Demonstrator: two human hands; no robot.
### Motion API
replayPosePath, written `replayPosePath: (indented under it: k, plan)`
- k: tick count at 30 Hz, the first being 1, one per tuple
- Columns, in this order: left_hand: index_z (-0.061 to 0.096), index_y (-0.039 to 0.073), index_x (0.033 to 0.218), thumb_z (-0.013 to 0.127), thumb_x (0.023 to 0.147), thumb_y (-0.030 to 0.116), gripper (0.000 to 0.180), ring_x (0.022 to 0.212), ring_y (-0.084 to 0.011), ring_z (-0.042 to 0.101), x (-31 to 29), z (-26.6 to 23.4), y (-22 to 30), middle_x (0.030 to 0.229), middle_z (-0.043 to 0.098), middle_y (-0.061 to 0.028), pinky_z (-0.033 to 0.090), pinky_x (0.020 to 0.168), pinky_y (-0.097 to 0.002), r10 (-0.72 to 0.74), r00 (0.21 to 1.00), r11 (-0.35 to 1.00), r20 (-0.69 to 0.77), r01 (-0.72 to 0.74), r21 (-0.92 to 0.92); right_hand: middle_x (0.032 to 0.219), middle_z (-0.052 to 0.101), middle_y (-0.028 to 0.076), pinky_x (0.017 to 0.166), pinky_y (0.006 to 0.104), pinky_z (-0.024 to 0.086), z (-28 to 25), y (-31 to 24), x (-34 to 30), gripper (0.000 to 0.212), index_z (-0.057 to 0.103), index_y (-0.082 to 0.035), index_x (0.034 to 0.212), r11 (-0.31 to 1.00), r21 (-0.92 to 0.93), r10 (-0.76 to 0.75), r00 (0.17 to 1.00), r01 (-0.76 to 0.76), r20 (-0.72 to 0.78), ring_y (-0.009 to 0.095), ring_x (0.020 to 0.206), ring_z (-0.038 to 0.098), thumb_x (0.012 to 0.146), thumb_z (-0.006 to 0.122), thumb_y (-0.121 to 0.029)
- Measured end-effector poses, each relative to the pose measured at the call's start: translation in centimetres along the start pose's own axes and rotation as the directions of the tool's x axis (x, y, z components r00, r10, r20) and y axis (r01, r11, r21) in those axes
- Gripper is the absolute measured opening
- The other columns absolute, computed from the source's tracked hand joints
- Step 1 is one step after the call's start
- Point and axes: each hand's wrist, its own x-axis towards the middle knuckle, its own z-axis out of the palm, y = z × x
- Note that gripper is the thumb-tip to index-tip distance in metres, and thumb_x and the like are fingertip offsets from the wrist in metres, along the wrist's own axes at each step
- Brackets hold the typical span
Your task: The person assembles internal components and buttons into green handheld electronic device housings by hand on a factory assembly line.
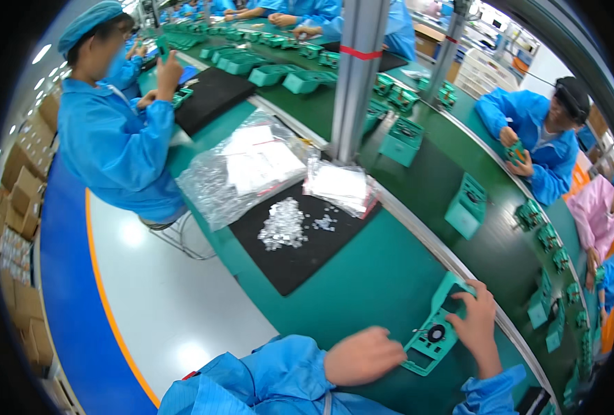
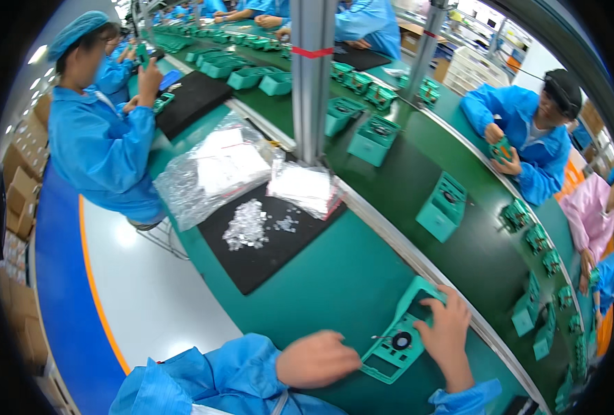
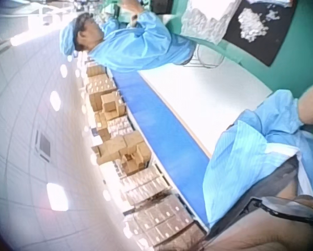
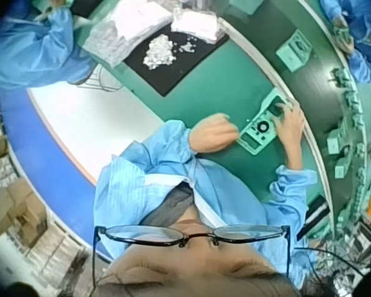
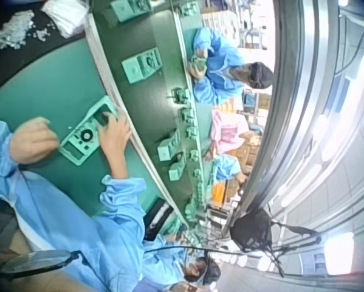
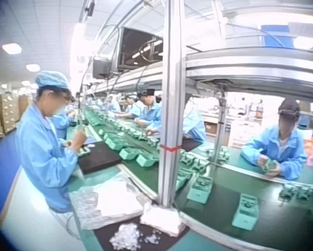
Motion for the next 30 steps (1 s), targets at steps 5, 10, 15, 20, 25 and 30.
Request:
replayPosePath:
  k: [5, 10, 15, 20, 25, 30]
  plan:
    - [0.064, 0.009, 0.085, 0.064, 0.068, 0.001, 0.020, 0.079, -0.0257, 0.054, -1.8, -7.8, -4.6, 0.088, 0.060, -0.0057, 0.042, 0.072, -0.0365, -0.475, 0.766, 0.690, -0.433, 0.630, 0.356, 0.124, 0.043, 0.012, 0.090, 0.0454, 0.035, 0.3, -0.2, 0.3, 0.034, 0.060, -0.008, 0.098, 0.979, 0.123, 0.168, 0.985, -0.164, -0.024, 0.034, 0.111, 0.043, 0.066, 0.071, -0.014]
    - [0.065, 0.011, 0.084, 0.067, 0.069, 0.004, 0.017, 0.080, -0.0267, 0.052, -3.1, -10.3, -7.4, 0.086, 0.059, -0.0034, 0.042, 0.073, -0.0347, -0.475, 0.687, 0.555, -0.550, 0.719, 0.419, 0.125, 0.041, 0.012, 0.090, 0.0456, 0.035, 1.0, -1.0, 1.2, 0.032, 0.061, -0.006, 0.098, 0.984, 0.155, 0.097, 0.994, -0.088, -0.049, 0.033, 0.111, 0.042, 0.069, 0.069, -0.014]
    - [0.065, 0.012, 0.083, 0.068, 0.068, 0.005, 0.017, 0.077, -0.0246, 0.052, -1.9, -9.9, -9.0, 0.084, 0.058, -0.0017, 0.042, 0.071, -0.0338, -0.425, 0.732, 0.596, -0.532, 0.669, 0.445, 0.125, 0.041, 0.010, 0.091, 0.0465, 0.032, 1.2, -2.6, 1.7, 0.031, 0.062, -0.006, 0.098, 0.996, 0.054, 0.074, 0.997, -0.073, -0.017, 0.032, 0.111, 0.040, 0.071, 0.068, -0.019]
    - [0.064, 0.012, 0.080, 0.070, 0.065, 0.006, 0.017, 0.074, -0.0250, 0.051, 1.2, -8.7, -11.9, 0.081, 0.057, -0.0017, 0.042, 0.069, -0.0345, -0.379, 0.785, 0.617, -0.490, 0.609, 0.498, 0.127, 0.041, 0.010, 0.093, 0.0529, 0.029, 0.8, -2.5, 1.1, 0.029, 0.062, -0.008, 0.097, 0.998, 0.004, 0.067, 0.997, -0.067, -0.037, 0.034, 0.115, 0.037, 0.071, 0.069, -0.020]
    - [0.064, 0.012, 0.076, 0.070, 0.064, 0.007, 0.014, 0.072, -0.0244, 0.051, 1.6, -8.4, -13.2, 0.078, 0.056, -0.0011, 0.043, 0.067, -0.0340, -0.376, 0.800, 0.562, -0.467, 0.598, 0.572, 0.131, 0.039, 0.012, 0.096, 0.0691, 0.017, 0.3, -3.1, 0.1, 0.030, 0.059, -0.012, 0.100, 0.998, 0.005, 0.059, 0.996, -0.058, -0.061, 0.043, 0.129, 0.024, 0.072, 0.068, -0.020]
    - [0.064, 0.012, 0.072, 0.070, 0.064, 0.007, 0.010, 0.070, -0.0245, 0.051, 1.0, -8.2, -13.9, 0.075, 0.056, -0.0011, 0.043, 0.066, -0.0346, -0.361, 0.809, 0.531, -0.465, 0.588, 0.610, 0.131, 0.040, 0.010, 0.096, 0.0683, 0.018, 0.2, -3.1, -1.2, 0.028, 0.059, -0.013, 0.099, 0.997, 0.053, 0.056, 0.991, -0.050, -0.117, 0.041, 0.129, 0.024, 0.072, 0.067, -0.020]
